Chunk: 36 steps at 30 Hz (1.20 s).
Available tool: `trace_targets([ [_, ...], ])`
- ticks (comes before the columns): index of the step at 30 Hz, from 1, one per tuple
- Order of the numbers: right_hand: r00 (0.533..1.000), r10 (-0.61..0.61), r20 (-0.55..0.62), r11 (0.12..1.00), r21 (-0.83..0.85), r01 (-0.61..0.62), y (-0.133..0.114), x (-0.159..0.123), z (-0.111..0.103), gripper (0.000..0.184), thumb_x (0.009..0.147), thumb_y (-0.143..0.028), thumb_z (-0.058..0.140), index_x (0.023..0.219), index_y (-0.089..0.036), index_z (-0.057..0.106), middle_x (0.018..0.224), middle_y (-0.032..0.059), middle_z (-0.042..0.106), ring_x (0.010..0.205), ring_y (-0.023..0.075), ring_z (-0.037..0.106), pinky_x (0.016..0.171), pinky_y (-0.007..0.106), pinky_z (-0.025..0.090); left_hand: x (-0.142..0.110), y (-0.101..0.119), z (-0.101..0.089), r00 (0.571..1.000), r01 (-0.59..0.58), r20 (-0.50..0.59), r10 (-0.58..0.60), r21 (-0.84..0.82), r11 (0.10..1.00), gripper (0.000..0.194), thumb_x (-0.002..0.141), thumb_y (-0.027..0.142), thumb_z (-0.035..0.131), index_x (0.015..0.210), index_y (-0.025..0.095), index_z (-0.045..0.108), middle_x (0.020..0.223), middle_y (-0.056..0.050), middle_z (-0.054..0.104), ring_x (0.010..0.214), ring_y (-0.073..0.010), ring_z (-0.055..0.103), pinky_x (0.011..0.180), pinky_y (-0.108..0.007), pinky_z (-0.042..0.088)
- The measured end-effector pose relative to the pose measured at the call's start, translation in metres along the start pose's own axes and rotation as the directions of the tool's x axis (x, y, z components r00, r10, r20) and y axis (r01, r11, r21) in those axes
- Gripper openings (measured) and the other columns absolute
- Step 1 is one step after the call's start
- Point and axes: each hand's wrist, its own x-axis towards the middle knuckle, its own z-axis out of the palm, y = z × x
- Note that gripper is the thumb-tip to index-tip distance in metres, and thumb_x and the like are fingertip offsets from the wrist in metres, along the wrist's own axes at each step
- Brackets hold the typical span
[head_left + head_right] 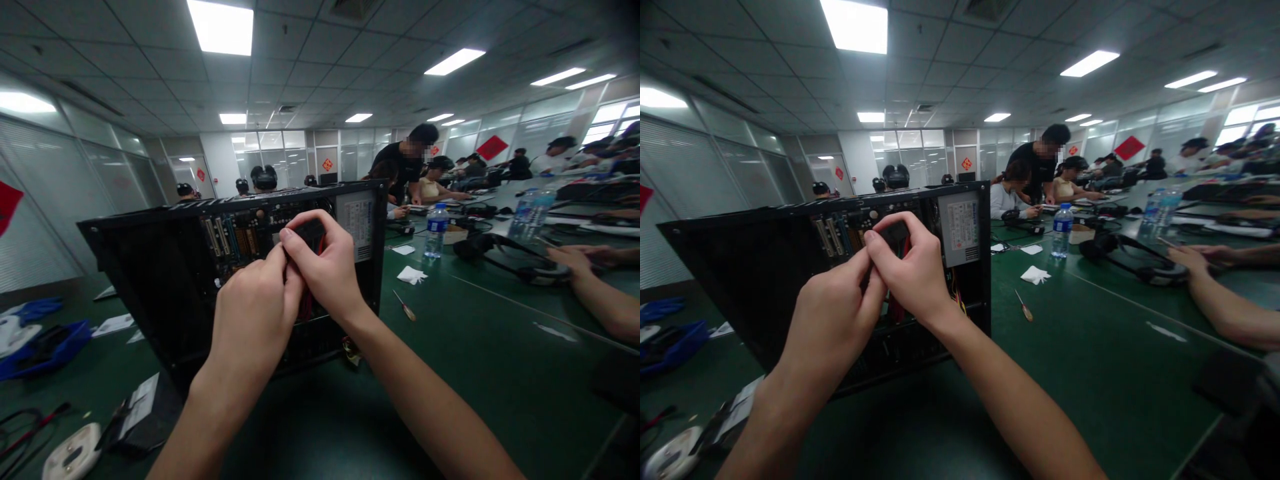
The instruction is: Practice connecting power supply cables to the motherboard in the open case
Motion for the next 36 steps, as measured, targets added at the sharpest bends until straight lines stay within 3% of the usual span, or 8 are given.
trace_targets([
  [9,0.981,-0.085,0.176,0.994,-0.054,0.096,-0.004,0.015,-0.023,0.011,0.083,-0.030,0.070,0.083,-0.020,0.066,0.086,0.0000,0.067,0.083,0.0157,0.061,0.082,0.031,0.050,0.000,0.003,0.008,1.000,-0.019,-0.017,0.017,-0.082,0.996,0.030,0.099,0.026,0.039,0.094,0.015,0.067,0.077,-0.008,0.069,0.067,-0.0198,0.066,0.064,-0.027,0.048],
  [17,0.995,-0.058,0.077,0.997,-0.045,0.062,-0.001,0.013,-0.018,0.013,0.083,-0.032,0.070,0.081,-0.020,0.066,0.083,-0.0002,0.067,0.079,0.0150,0.061,0.081,0.031,0.051,0.002,0.004,0.004,1.000,0.001,-0.014,-0.004,-0.225,0.974,0.031,0.098,0.030,0.044,0.111,0.016,0.069,0.082,-0.007,0.073,0.068,-0.0198,0.067,0.065,-0.028,0.049],
  [24,0.996,-0.080,0.034,0.993,-0.089,0.083,0.006,0.017,-0.019,0.017,0.087,-0.036,0.067,0.083,-0.020,0.065,0.084,0.0005,0.068,0.082,0.0155,0.062,0.082,0.031,0.050,0.003,-0.007,0.000,1.000,0.009,-0.015,-0.013,-0.237,0.972,0.035,0.096,0.037,0.047,0.083,0.022,0.076,0.081,-0.006,0.076,0.071,-0.0199,0.067,0.067,-0.030,0.047],
  [29,0.964,-0.034,0.263,0.975,-0.203,0.090,0.031,0.017,-0.017,0.017,0.093,-0.035,0.061,0.095,-0.019,0.065,0.091,0.0028,0.071,0.086,0.0165,0.066,0.080,0.029,0.050,0.015,-0.035,0.011,0.979,0.177,0.121,-0.166,-0.089,0.980,0.039,0.094,0.042,0.046,0.086,0.023,0.079,0.081,-0.009,0.076,0.074,-0.0247,0.069,0.065,-0.031,0.046],
  [33,0.900,0.154,0.409,0.913,-0.406,0.029,0.059,0.009,-0.006,0.018,0.096,-0.033,0.058,0.101,-0.018,0.066,0.097,0.0071,0.074,0.091,0.0202,0.069,0.082,0.031,0.049,0.023,-0.059,0.038,0.899,0.278,0.332,-0.285,0.067,0.958,0.039,0.092,0.039,0.046,0.082,0.020,0.079,0.085,-0.014,0.076,0.078,-0.0299,0.070,0.064,-0.033,0.046],
  [36,0.836,0.310,0.453,0.840,-0.542,-0.017,0.077,0.001,-0.001,0.025,0.095,-0.039,0.059,0.107,-0.017,0.065,0.102,0.0111,0.073,0.094,0.0236,0.069,0.080,0.031,0.048,0.024,-0.068,0.062,0.848,0.263,0.459,-0.264,0.068,0.962,0.037,0.091,0.035,0.045,0.083,0.017,0.077,0.089,-0.016,0.076,0.083,-0.0274,0.070,0.068,-0.030,0.047],
])
